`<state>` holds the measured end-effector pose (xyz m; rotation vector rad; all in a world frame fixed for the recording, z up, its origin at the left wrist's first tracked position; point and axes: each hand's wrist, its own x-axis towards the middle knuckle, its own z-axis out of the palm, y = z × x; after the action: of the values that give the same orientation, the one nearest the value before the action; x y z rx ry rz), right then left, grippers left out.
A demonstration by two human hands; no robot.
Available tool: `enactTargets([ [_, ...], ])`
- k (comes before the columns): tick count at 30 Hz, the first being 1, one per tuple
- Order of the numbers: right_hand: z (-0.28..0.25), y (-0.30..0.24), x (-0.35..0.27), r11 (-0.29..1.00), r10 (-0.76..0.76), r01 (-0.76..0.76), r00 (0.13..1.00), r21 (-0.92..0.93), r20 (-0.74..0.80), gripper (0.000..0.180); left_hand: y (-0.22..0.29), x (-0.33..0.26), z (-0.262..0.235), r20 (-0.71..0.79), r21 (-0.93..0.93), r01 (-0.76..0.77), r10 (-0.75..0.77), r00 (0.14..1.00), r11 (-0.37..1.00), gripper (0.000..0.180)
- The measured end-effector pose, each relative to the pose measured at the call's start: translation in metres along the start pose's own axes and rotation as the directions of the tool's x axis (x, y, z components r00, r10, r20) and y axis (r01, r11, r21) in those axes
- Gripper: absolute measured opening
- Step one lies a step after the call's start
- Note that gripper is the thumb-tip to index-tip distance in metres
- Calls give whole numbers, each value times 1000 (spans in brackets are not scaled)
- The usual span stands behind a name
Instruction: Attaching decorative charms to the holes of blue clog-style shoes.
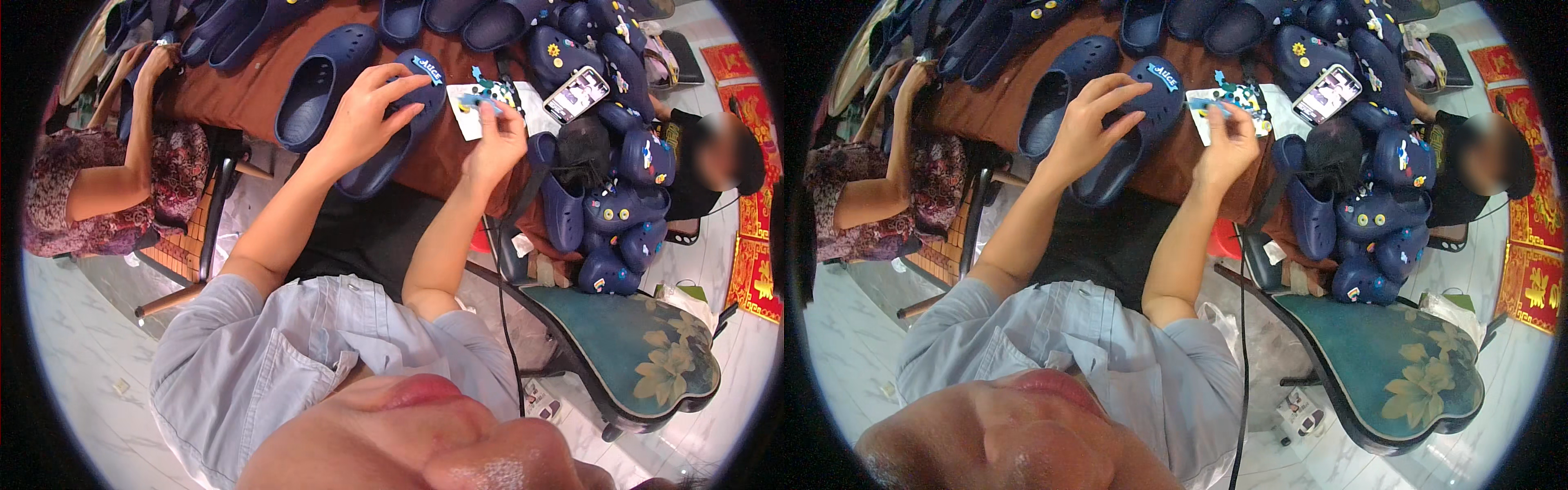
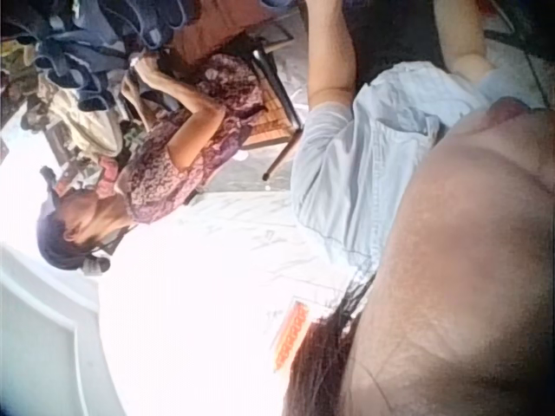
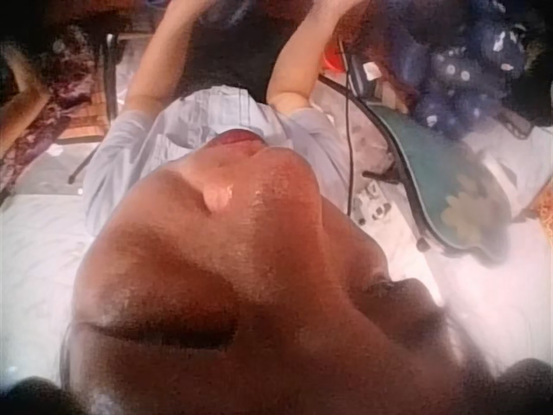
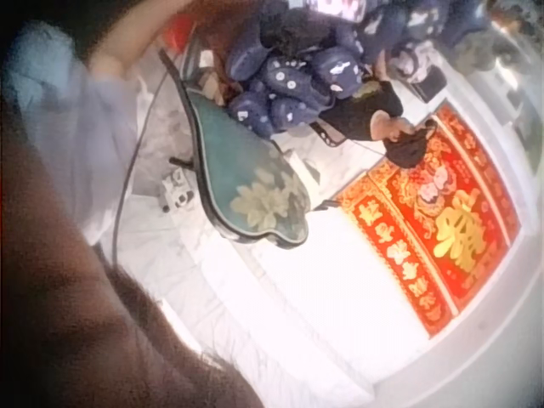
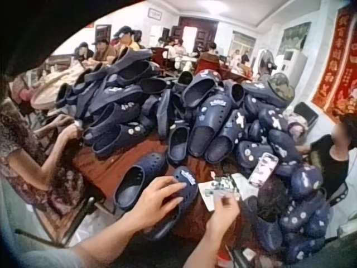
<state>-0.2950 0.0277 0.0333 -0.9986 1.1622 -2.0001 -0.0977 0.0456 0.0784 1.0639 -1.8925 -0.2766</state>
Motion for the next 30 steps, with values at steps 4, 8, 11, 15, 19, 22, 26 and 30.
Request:
enactTargets([
  [4,33,-24,-27,988,76,-103,974,118,213,18,5,5,1,-53,-51,1,-3,999,999,33],
  [8,43,-22,-40,992,71,-97,960,84,270,16,0,2,-5,-31,-122,33,-37,999,992,25],
  [11,47,-17,-45,992,86,-110,951,62,298,16,-5,-2,-12,-20,-186,93,-98,995,978,19],
  [15,52,-7,-49,992,9,32,945,-121,327,21,-14,-4,-22,0,-197,216,-221,975,956,17],
  [19,59,-9,-51,675,-390,590,795,-444,464,35,-41,6,-47,-114,-227,296,-327,938,928,17],
  [22,66,-4,-61,625,-335,617,766,-479,549,50,-77,20,-65,-174,-146,243,-266,948,959,18],
  [26,83,2,-70,497,-303,713,677,-495,671,59,-137,32,-69,-154,-197,276,-308,939,941,23],
  [30,95,14,-73,302,-241,789,607,-536,757,55,-153,38,-63,-63,-223,326,-348,935,918,20],
])
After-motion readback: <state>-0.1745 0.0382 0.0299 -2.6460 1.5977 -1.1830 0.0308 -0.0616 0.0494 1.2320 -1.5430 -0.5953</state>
